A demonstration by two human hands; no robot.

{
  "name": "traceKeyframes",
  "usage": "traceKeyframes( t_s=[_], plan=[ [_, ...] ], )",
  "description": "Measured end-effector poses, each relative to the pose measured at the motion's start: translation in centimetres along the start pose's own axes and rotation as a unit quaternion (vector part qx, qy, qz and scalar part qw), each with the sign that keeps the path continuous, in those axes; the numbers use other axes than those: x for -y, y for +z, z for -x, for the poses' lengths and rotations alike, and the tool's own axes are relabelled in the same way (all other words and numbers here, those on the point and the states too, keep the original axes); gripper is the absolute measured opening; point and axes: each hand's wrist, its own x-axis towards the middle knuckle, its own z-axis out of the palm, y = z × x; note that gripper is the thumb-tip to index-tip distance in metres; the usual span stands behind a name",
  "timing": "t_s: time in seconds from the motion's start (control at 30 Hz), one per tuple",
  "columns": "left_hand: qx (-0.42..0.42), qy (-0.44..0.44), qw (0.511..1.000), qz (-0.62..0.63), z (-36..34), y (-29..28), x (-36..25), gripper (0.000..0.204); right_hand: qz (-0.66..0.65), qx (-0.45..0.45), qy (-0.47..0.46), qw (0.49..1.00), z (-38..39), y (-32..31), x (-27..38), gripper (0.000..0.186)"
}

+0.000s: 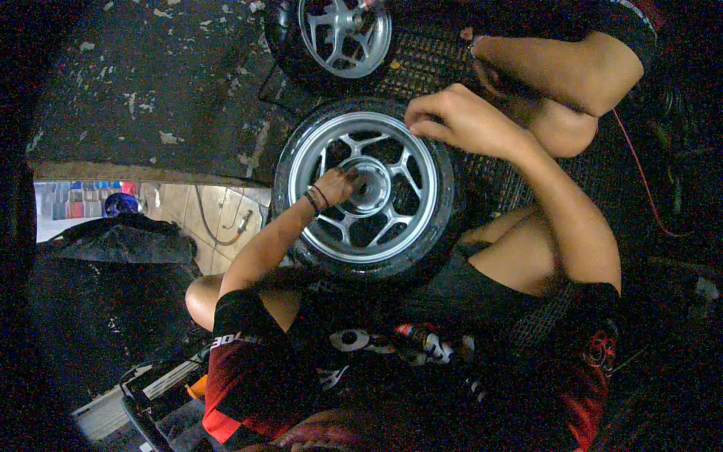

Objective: The person sits on a rubber mat in a workshop and works on a motorcycle wheel. They use a small white stick to apply a substance to the center hub of the wheel. Another person is visible in the background working on a second wheel. The camera wearer handles the wheel and the stick, focusing on the central area of the rim.

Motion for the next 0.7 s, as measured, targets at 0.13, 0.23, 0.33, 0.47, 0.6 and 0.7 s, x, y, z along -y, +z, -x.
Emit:
traceKeyframes(
  t_s=[0.13, 0.23, 0.33, 0.47, 0.6, 0.7],
  plan=[
    [0.036, -0.015, 0.999, 0.007, -0.3, -0.5, -0.2, 0.027, 0.001, 0.0, 0.002, 1.0, 0.1, -0.1, 0.0, 0.014],
    [0.018, 0.001, 1.0, 0.012, -0.2, -0.5, -0.1, 0.026, 0.004, -0.011, -0.013, 1.0, 0.1, -0.1, 0.0, 0.014],
    [0.014, -0.013, 1.0, 0.02, -0.2, -0.4, -0.2, 0.025, 0.0, -0.013, -0.01, 1.0, 0.2, -0.1, -0.1, 0.014],
    [0.028, -0.031, 0.999, 0.003, -0.1, -0.2, 0.0, 0.024, -0.002, -0.007, -0.007, 1.0, 0.2, -0.4, 0.2, 0.014],
    [0.034, -0.082, 0.995, 0.041, -0.4, -1.1, 0.5, 0.025, -0.003, -0.018, -0.009, 1.0, 0.5, -0.3, 0.0, 0.013],
    [0.054, -0.087, 0.993, 0.056, 0.1, -0.9, 0.1, 0.029, -0.002, -0.013, -0.009, 1.0, 0.3, -0.2, -0.2, 0.013]
  ],
)
